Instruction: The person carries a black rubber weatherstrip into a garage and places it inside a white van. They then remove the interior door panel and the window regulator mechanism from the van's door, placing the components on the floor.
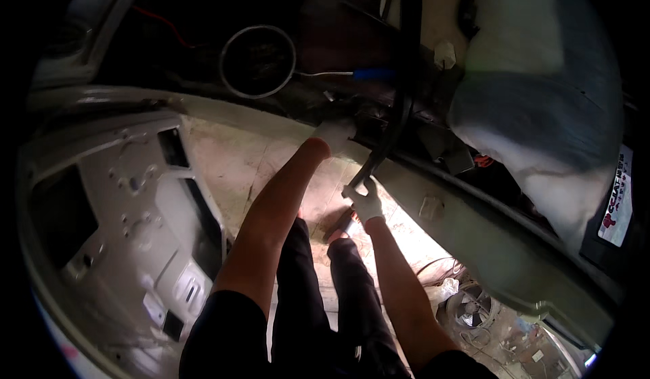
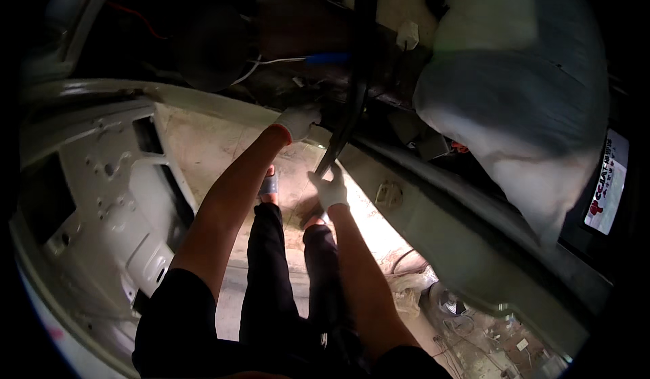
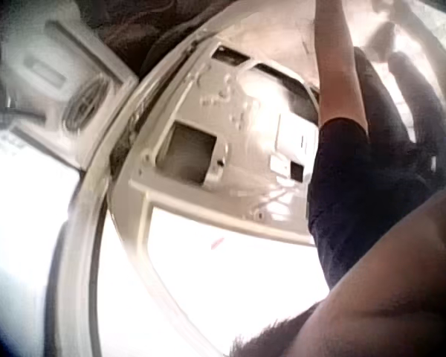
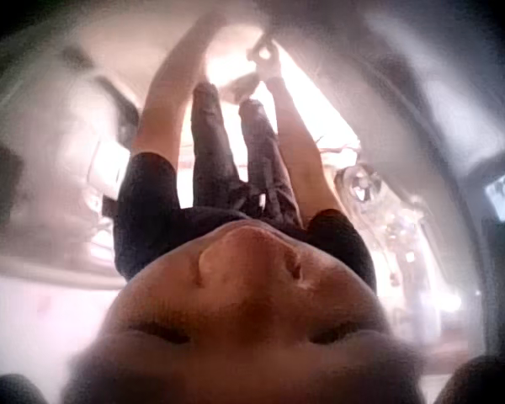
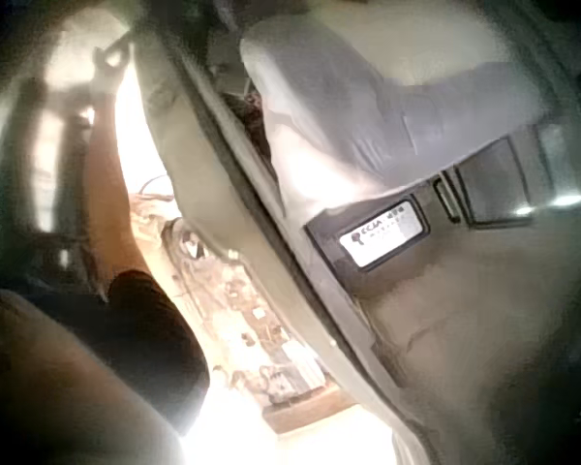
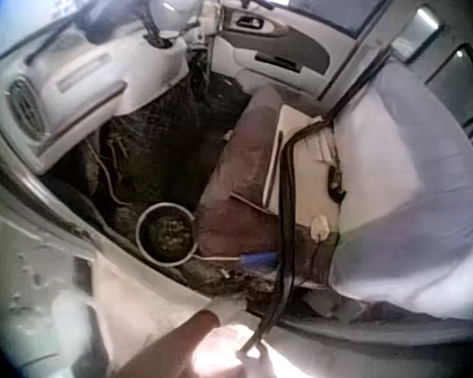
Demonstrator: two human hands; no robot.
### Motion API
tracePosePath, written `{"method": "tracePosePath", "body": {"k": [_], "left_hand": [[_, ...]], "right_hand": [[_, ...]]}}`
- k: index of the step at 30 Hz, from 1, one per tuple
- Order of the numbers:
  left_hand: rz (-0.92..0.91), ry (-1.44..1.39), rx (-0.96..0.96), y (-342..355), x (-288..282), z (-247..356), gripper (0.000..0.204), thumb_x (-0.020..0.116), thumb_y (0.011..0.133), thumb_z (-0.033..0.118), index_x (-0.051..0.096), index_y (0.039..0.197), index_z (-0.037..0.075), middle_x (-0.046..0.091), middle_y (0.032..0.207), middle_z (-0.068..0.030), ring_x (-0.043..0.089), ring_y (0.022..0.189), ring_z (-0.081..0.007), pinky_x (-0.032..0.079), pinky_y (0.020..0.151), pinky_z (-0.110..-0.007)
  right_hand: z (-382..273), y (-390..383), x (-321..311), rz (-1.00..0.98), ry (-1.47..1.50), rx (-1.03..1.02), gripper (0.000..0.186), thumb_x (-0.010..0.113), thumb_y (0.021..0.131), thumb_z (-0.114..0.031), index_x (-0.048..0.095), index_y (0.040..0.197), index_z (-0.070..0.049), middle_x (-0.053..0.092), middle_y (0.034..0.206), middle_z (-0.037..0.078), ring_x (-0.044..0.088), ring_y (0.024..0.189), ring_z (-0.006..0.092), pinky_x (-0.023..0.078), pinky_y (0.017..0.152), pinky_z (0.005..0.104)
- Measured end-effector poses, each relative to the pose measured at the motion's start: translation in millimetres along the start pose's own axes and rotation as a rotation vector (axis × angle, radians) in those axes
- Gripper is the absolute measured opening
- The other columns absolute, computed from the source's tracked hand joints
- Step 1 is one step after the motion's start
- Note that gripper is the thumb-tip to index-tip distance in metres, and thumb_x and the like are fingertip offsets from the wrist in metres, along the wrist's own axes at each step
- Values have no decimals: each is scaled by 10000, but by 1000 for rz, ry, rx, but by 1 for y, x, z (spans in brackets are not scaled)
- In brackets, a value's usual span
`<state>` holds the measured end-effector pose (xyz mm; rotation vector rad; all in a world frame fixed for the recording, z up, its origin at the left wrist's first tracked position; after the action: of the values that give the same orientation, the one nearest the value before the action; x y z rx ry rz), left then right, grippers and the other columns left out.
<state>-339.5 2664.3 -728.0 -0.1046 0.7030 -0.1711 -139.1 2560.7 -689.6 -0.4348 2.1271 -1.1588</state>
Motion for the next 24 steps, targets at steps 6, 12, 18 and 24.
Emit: {"method": "tracePosePath", "body": {"k": [6, 12, 18, 24], "left_hand": [[-10, 196, -3, 86, 64, -32, 296, 500, 916, 147, 647, 1172, 132, 616, 1247, -112, 535, 1223, -296, 431, 1018, -439], [118, 282, 50, 120, 95, -32, 293, 484, 930, 160, 639, 1175, 124, 622, 1232, -122, 553, 1190, -300, 446, 985, -443], [150, 340, 86, 124, 100, -27, 293, 467, 943, 172, 632, 1178, 116, 628, 1217, -132, 571, 1157, -304, 461, 953, -447], [140, 352, 119, 123, 105, -21, 294, 450, 957, 185, 624, 1182, 108, 634, 1202, -143, 590, 1124, -308, 477, 920, -451]], "right_hand": [[12, -9, 16, -38, -40, -159, 583, 809, 771, -300, 559, 1230, -42, 451, 1465, 139, 504, 1284, 282, 433, 1029, 363], [19, -23, 39, -269, 219, -148, 891, 805, 797, -238, 271, 1494, -85, 490, 1408, 150, 503, 1271, 256, 436, 1019, 372], [-4, -18, 39, -194, 69, -122, 795, 789, 793, -309, 368, 1421, -61, 467, 1411, 160, 510, 1275, 277, 460, 1031, 367], [-32, 3, 49, -209, 196, -127, 634, 781, 777, -329, 532, 1285, -41, 594, 1231, 141, 604, 1084, 237, 502, 902, 341]]}}
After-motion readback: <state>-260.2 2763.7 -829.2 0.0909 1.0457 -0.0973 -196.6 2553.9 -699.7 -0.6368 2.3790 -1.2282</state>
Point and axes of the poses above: each hand's wrist, its own y-axis towards the middle knuckle, its own x-axis out of the palm, z = x × y, the point moved 8 cm from there along y, towards the middle knuckle
